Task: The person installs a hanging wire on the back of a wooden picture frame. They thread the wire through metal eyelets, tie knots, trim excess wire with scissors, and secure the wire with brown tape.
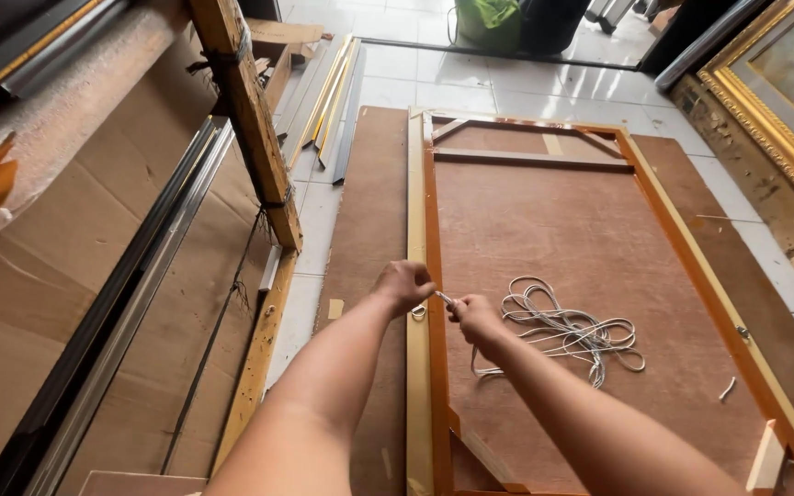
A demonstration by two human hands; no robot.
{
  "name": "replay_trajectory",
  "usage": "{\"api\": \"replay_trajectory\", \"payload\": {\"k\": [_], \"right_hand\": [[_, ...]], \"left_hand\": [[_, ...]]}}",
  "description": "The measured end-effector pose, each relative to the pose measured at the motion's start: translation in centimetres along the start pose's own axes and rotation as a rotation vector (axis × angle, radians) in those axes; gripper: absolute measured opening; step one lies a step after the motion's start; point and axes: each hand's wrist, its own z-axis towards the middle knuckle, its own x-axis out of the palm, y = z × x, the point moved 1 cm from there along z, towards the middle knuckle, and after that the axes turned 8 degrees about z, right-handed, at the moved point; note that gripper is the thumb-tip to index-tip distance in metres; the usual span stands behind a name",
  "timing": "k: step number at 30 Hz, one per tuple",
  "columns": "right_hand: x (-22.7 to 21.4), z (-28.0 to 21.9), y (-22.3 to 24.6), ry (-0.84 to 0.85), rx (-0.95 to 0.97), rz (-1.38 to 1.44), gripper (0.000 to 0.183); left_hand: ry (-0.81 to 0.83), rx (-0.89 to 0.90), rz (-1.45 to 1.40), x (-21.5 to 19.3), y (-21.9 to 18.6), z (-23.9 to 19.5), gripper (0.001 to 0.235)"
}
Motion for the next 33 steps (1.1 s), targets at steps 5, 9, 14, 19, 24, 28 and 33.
{"api": "replay_trajectory", "payload": {"k": [5,9,14,19,24,28,33], "right_hand": [[1.3,-4.3,1.4,-0.108,0.009,0.137,0.024],[1.2,-5.3,1.9,-0.216,0.001,0.186,0.023],[1.4,-4.0,1.8,-0.279,-0.016,0.157,0.022],[2.9,-3.3,0.6,-0.312,-0.039,0.173,0.02],[3.8,-3.4,-0.3,-0.327,-0.123,0.056,0.021],[3.7,-5.0,0.1,-0.313,-0.235,-0.015,0.017],[3.9,-5.9,0.1,-0.279,-0.393,-0.063,0.016]], "left_hand": [[0.061,0.069,0.348,4.6,4.7,-0.7,0.024],[-0.079,0.288,0.631,7.9,6.3,0.5,0.016],[-0.199,0.332,0.691,12.3,7.4,3.2,0.019],[-0.196,0.24,0.551,9.1,5.0,1.6,0.011],[-0.012,-0.174,0.161,4.6,3.3,-0.3,0.015],[-0.025,-0.219,-0.047,6.6,7.9,1.0,0.018],[-0.07,-0.273,-0.013,3.7,10.6,-1.1,0.02]]}}
